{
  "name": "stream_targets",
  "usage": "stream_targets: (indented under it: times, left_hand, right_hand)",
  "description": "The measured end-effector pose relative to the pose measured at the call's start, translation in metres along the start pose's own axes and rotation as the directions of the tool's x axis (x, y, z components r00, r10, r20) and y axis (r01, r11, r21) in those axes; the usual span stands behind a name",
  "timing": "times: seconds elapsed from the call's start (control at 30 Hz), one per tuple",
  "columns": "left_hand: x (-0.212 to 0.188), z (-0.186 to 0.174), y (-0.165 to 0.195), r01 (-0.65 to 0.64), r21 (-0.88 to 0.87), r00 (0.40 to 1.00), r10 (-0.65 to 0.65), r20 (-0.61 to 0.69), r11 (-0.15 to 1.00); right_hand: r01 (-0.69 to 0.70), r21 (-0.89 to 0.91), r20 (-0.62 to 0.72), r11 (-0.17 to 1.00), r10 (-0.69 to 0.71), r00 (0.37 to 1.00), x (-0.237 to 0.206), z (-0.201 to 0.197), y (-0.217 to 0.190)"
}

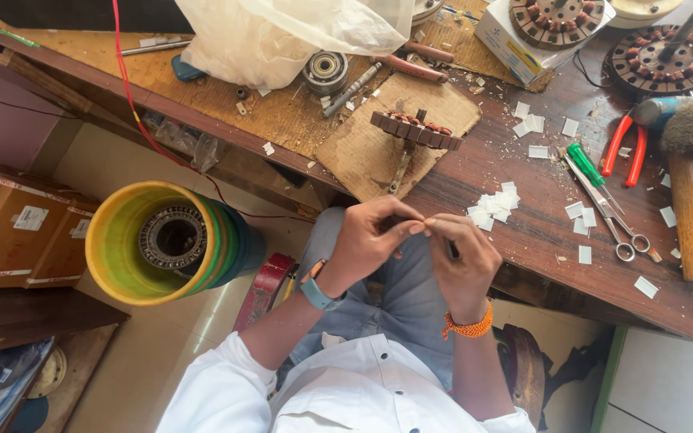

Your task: The person inserts small white insulating pieces into slots on a cylindrical motor stator and uses a green screwdriver to press them in. The person repeats this process for multiple slots on the stator.

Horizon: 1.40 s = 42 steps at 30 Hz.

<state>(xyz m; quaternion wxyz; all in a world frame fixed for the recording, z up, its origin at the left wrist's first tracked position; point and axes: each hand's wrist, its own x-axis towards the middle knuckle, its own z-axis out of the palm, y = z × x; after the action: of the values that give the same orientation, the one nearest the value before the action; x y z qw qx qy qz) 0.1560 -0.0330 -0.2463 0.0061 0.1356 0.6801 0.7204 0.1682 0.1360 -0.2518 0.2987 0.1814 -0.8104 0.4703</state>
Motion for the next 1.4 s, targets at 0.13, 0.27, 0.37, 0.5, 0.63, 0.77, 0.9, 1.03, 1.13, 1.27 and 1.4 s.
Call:
stream_targets:
  times: [0.13, 0.27, 0.37, 0.5, 0.63, 0.77, 0.9, 1.03, 1.13, 1.27, 1.4]
  left_hand:
    - [-0.007, -0.003, -0.017, 0.175, -0.335, 0.984, -0.159, 0.077, 0.926]
    - [-0.016, -0.002, -0.015, 0.162, -0.355, 0.987, -0.154, 0.052, 0.921]
    - [-0.021, -0.002, -0.004, 0.049, -0.231, 0.999, -0.052, -0.006, 0.972]
    - [-0.024, -0.01, 0.009, -0.108, 0.091, 0.993, 0.113, -0.044, 0.99]
    - [-0.024, -0.01, 0.012, -0.249, 0.327, 0.963, 0.269, -0.015, 0.912]
    - [-0.023, -0.011, 0.016, -0.09, 0.118, 0.996, 0.092, -0.013, 0.989]
    - [-0.017, -0.023, 0.026, -0.019, 0.004, 0.997, 0.018, 0.072, 1.0]
    - [-0.01, -0.029, 0.034, -0.099, 0.229, 0.99, 0.072, 0.123, 0.968]
    - [-0.007, -0.031, 0.042, -0.225, 0.374, 0.968, 0.163, 0.19, 0.9]
    - [0.001, -0.041, 0.056, -0.472, 0.38, 0.851, 0.298, 0.432, 0.796]
    - [0.006, -0.048, 0.059, -0.603, 0.429, 0.759, 0.32, 0.567, 0.672]
  right_hand:
    - [0.136, 0.074, 0.104, 0.988, -0.143, 0.984, 0.005, -0.005, 0.002]
    - [0.15, 0.103, 0.116, 0.983, -0.162, 0.98, 0.008, -0.008, -0.006]
    - [0.095, 0.092, 0.099, 0.991, -0.104, 0.99, 0.005, -0.009, -0.017]
    - [-0.227, 0.175, 0.171, 0.958, 0.198, 0.965, -0.002, -0.011, -0.025]
    - [-0.49, 0.314, 0.207, 0.813, 0.446, 0.871, -0.011, 0.005, -0.025]
    - [-0.375, 0.216, 0.066, 0.901, 0.37, 0.927, -0.02, 0.017, -0.03]
    - [-0.252, 0.207, 0.075, 0.945, 0.241, 0.968, -0.013, 0.009, -0.03]
    - [-0.204, 0.129, 0.07, 0.971, 0.196, 0.978, -0.01, 0.004, -0.03]
    - [-0.168, 0.133, 0.105, 0.977, 0.155, 0.982, -0.012, 0.003, -0.025]
    - [-0.633, 0.612, 0.429, 0.475, 0.473, 0.769, -0.016, -0.005, -0.012]
    - [-0.746, 0.661, 0.646, 0.078, 0.447, 0.619, -0.021, -0.01, 0.001]
